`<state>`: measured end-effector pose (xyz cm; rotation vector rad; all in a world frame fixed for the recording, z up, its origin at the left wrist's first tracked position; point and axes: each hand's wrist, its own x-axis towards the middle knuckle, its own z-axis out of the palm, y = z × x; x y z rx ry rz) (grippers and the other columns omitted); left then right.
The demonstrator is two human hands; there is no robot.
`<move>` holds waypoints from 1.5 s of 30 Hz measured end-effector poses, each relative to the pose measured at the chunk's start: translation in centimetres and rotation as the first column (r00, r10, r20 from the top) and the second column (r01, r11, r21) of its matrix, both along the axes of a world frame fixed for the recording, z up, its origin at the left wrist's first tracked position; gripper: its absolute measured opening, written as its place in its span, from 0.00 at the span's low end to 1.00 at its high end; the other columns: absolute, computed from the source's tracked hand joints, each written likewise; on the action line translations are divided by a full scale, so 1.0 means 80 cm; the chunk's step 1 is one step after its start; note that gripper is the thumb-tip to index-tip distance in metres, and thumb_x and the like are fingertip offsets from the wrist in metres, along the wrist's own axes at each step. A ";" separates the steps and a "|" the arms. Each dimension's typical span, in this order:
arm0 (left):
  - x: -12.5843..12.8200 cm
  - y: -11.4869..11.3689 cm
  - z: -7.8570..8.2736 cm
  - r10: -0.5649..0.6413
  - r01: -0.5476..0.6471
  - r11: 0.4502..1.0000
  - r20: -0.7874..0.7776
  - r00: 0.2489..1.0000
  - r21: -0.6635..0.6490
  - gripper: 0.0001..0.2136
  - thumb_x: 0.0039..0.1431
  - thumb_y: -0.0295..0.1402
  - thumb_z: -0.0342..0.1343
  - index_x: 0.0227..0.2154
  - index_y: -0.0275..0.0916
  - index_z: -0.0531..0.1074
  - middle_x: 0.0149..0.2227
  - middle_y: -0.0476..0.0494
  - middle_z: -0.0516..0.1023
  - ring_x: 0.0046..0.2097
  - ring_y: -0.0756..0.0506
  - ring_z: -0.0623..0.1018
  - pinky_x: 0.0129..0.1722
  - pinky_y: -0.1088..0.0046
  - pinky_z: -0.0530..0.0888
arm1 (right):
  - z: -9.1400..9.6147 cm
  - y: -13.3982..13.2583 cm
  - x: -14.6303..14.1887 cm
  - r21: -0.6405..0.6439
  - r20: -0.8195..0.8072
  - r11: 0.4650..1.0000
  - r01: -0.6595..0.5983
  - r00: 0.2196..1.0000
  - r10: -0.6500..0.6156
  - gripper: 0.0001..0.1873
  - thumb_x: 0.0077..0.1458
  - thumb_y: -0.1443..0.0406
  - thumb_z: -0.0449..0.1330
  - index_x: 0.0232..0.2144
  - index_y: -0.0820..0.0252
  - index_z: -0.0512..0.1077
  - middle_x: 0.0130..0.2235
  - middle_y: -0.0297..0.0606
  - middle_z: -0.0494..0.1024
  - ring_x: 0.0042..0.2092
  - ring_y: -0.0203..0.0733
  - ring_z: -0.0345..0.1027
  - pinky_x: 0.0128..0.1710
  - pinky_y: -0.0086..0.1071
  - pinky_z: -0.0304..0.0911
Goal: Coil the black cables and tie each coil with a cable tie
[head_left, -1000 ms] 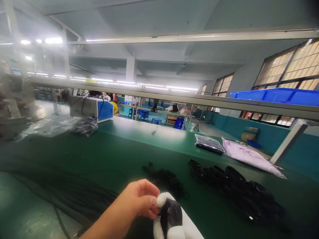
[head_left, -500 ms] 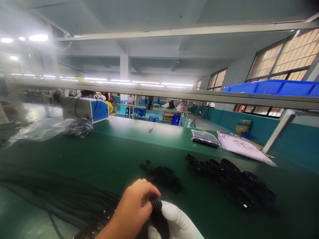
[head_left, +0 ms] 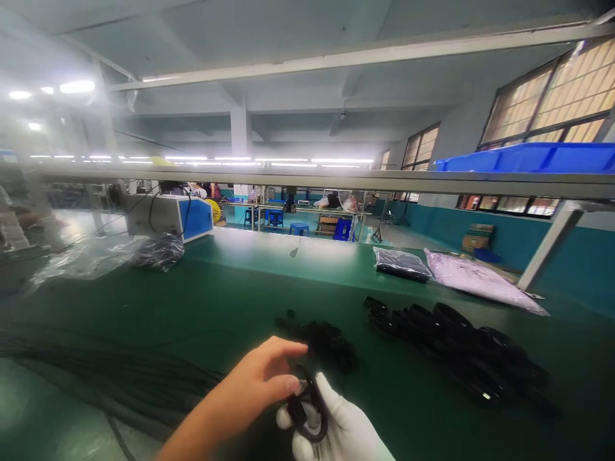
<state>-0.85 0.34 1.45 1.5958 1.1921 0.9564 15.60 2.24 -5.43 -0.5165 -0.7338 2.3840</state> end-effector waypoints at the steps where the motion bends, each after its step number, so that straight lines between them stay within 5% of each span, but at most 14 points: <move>1: -0.004 0.002 0.001 -0.082 0.087 0.995 0.093 0.992 -0.052 0.19 0.49 0.33 0.55 0.46 0.41 0.73 0.42 0.46 0.73 0.41 0.45 0.72 0.41 0.72 0.67 | 0.000 0.000 0.000 -0.031 -0.007 0.999 -0.031 1.000 0.031 0.29 0.53 0.45 0.59 0.40 0.66 0.69 0.32 0.45 0.76 0.24 0.33 0.67 0.23 0.24 0.59; 3: -0.006 0.005 0.001 -0.110 0.124 0.987 0.134 0.985 -0.105 0.17 0.48 0.34 0.56 0.43 0.38 0.75 0.40 0.46 0.74 0.40 0.45 0.72 0.40 0.72 0.68 | 0.004 0.000 0.001 -0.009 0.040 1.000 -0.018 0.999 0.018 0.28 0.53 0.45 0.60 0.41 0.64 0.67 0.33 0.43 0.74 0.25 0.35 0.67 0.23 0.25 0.59; 5: -0.002 0.009 -0.002 -0.021 0.021 0.996 -0.006 1.000 -0.086 0.13 0.46 0.34 0.58 0.37 0.38 0.77 0.36 0.47 0.73 0.38 0.45 0.72 0.37 0.73 0.67 | 0.010 0.000 0.005 0.157 0.149 0.985 0.075 0.984 -0.099 0.30 0.51 0.46 0.62 0.46 0.62 0.65 0.35 0.41 0.71 0.30 0.39 0.68 0.24 0.28 0.62; 9: 0.009 0.007 -0.012 0.172 -0.171 0.985 -0.148 0.974 0.023 0.13 0.51 0.39 0.57 0.38 0.40 0.76 0.31 0.49 0.73 0.35 0.46 0.71 0.34 0.74 0.65 | 0.026 -0.002 0.015 0.511 0.255 0.855 0.090 0.934 -0.251 0.41 0.44 0.52 0.67 0.55 0.62 0.58 0.41 0.43 0.67 0.41 0.50 0.68 0.30 0.39 0.70; 13: 0.013 -0.001 -0.018 0.213 -0.210 0.977 -0.190 0.958 0.038 0.10 0.51 0.40 0.58 0.33 0.40 0.75 0.30 0.49 0.74 0.33 0.46 0.71 0.32 0.74 0.65 | 0.031 -0.006 0.014 0.504 0.339 0.863 -0.040 0.928 -0.155 0.35 0.41 0.58 0.67 0.51 0.62 0.62 0.43 0.45 0.68 0.43 0.52 0.67 0.28 0.33 0.68; 18: 0.011 -0.008 -0.021 0.289 -0.292 0.956 -0.094 0.953 -0.010 0.12 0.56 0.42 0.50 0.31 0.38 0.72 0.29 0.49 0.73 0.30 0.48 0.71 0.30 0.74 0.65 | 0.022 -0.008 0.011 0.365 0.204 0.930 0.045 0.971 -0.127 0.30 0.42 0.58 0.68 0.47 0.61 0.65 0.44 0.43 0.65 0.42 0.46 0.66 0.35 0.38 0.68; 23: 0.018 -0.008 -0.048 0.171 -0.114 0.945 0.166 0.971 -0.307 0.10 0.44 0.38 0.56 0.26 0.37 0.65 0.20 0.53 0.68 0.19 0.53 0.64 0.20 0.77 0.61 | 0.031 -0.008 0.011 0.429 0.247 0.903 -0.026 0.965 -0.089 0.30 0.42 0.61 0.67 0.48 0.62 0.66 0.46 0.46 0.69 0.45 0.50 0.68 0.39 0.39 0.67; 26: 0.026 -0.009 -0.064 0.177 -0.093 0.952 0.277 0.944 -0.292 0.11 0.43 0.37 0.58 0.24 0.36 0.64 0.19 0.54 0.67 0.20 0.54 0.63 0.20 0.78 0.61 | 0.040 -0.009 0.012 0.447 0.325 0.893 -0.051 0.940 -0.108 0.29 0.38 0.67 0.67 0.46 0.63 0.67 0.43 0.44 0.71 0.41 0.47 0.69 0.38 0.38 0.66; 30: 0.028 -0.011 -0.070 0.091 0.026 0.963 0.413 0.906 -0.269 0.12 0.46 0.39 0.59 0.25 0.36 0.64 0.20 0.51 0.70 0.23 0.52 0.68 0.25 0.77 0.65 | 0.040 -0.010 0.016 0.403 0.220 0.915 -0.022 0.973 -0.073 0.29 0.39 0.59 0.71 0.43 0.64 0.68 0.39 0.41 0.71 0.38 0.43 0.67 0.34 0.31 0.64; 33: 0.021 -0.011 -0.062 0.050 0.041 0.965 0.334 0.941 -0.259 0.12 0.50 0.41 0.56 0.24 0.36 0.64 0.20 0.49 0.70 0.22 0.51 0.69 0.25 0.76 0.65 | 0.034 -0.011 0.016 0.375 0.177 0.927 -0.018 0.983 -0.052 0.30 0.40 0.57 0.71 0.44 0.64 0.68 0.40 0.43 0.70 0.37 0.42 0.67 0.31 0.31 0.63; 35: 0.016 -0.012 -0.054 0.126 -0.102 0.977 0.121 0.985 -0.189 0.12 0.55 0.40 0.50 0.24 0.37 0.66 0.22 0.48 0.71 0.22 0.50 0.69 0.24 0.76 0.64 | 0.029 -0.011 0.015 0.328 0.158 0.945 0.008 0.985 -0.063 0.29 0.40 0.59 0.72 0.43 0.63 0.69 0.42 0.43 0.68 0.38 0.42 0.67 0.33 0.33 0.64; 38: 0.014 -0.015 -0.045 0.290 -0.272 0.954 -0.152 0.945 0.127 0.08 0.53 0.28 0.49 0.34 0.39 0.70 0.33 0.47 0.73 0.30 0.49 0.72 0.31 0.75 0.67 | 0.025 -0.008 0.014 0.288 0.166 0.957 0.018 0.984 -0.068 0.27 0.38 0.62 0.71 0.41 0.61 0.69 0.42 0.41 0.67 0.41 0.43 0.66 0.36 0.34 0.64; 40: 0.017 -0.017 -0.045 0.321 -0.251 0.923 -0.226 0.920 0.291 0.15 0.47 0.21 0.48 0.37 0.41 0.71 0.36 0.48 0.72 0.35 0.48 0.72 0.35 0.75 0.68 | 0.024 -0.004 0.014 0.371 0.260 0.928 -0.024 0.962 -0.079 0.27 0.36 0.63 0.70 0.42 0.61 0.69 0.42 0.42 0.69 0.43 0.47 0.67 0.40 0.39 0.66; 45: 0.025 -0.016 -0.067 0.402 -0.270 0.843 -0.209 0.892 0.466 0.15 0.48 0.18 0.45 0.33 0.41 0.71 0.34 0.48 0.72 0.34 0.48 0.73 0.34 0.75 0.68 | 0.021 0.003 0.011 0.483 0.343 0.872 -0.077 0.933 -0.107 0.29 0.35 0.63 0.67 0.44 0.61 0.68 0.40 0.40 0.71 0.45 0.52 0.68 0.49 0.46 0.62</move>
